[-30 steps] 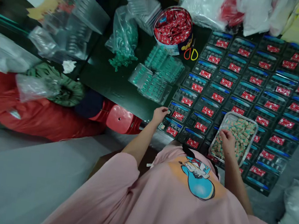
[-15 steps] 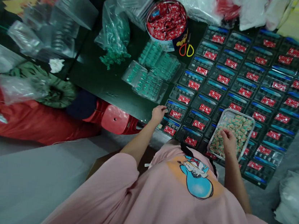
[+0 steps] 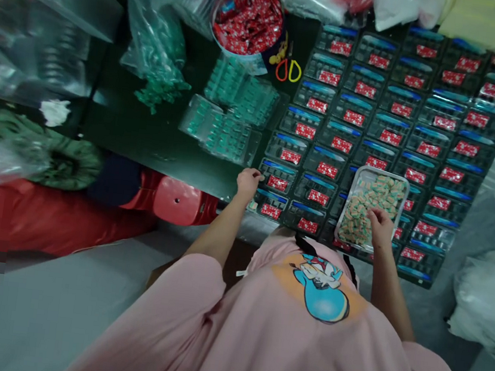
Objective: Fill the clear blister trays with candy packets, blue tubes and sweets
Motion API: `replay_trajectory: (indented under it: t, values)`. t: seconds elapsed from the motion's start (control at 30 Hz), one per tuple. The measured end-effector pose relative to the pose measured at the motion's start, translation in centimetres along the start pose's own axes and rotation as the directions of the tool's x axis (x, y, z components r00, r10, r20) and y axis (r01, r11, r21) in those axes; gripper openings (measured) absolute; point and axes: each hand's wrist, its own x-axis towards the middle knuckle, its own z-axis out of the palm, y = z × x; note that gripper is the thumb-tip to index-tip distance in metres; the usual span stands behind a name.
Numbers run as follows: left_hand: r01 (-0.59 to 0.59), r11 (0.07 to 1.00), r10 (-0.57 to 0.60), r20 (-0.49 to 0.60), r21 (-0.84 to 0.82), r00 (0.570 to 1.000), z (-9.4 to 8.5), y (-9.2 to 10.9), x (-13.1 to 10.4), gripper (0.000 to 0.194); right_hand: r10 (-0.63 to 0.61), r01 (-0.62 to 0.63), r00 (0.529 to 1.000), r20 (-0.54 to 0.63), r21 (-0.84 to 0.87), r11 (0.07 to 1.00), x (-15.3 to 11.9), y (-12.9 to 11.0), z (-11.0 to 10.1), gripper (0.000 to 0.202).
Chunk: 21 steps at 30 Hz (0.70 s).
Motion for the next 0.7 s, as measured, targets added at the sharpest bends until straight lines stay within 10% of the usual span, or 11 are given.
replay_trajectory:
  t: [0.27,0.47,0.7]
  values:
    - [0.104,0.994,-0.104,0.000,-0.029,0.995,0.2,-0.6,1.6,0.012,-0.057,0.053,0.998,-0.020,-0.158,0.986,-0.1,1.4,-3.2,0.032]
    - [0.136,0.991,-0.136,-0.036,0.009,0.990,-1.0,0.2,1.7,0.008,-0.152,0.218,0.969,0.194,-0.382,0.898,-0.9,1.7,-1.7,0.020]
    - [-0.111,0.973,0.091,-0.104,-0.203,0.990,0.5,6.8,-3.7,0.014,-0.152,0.329,0.935,0.321,-0.622,0.710,-1.1,0.2,1.2,0.008]
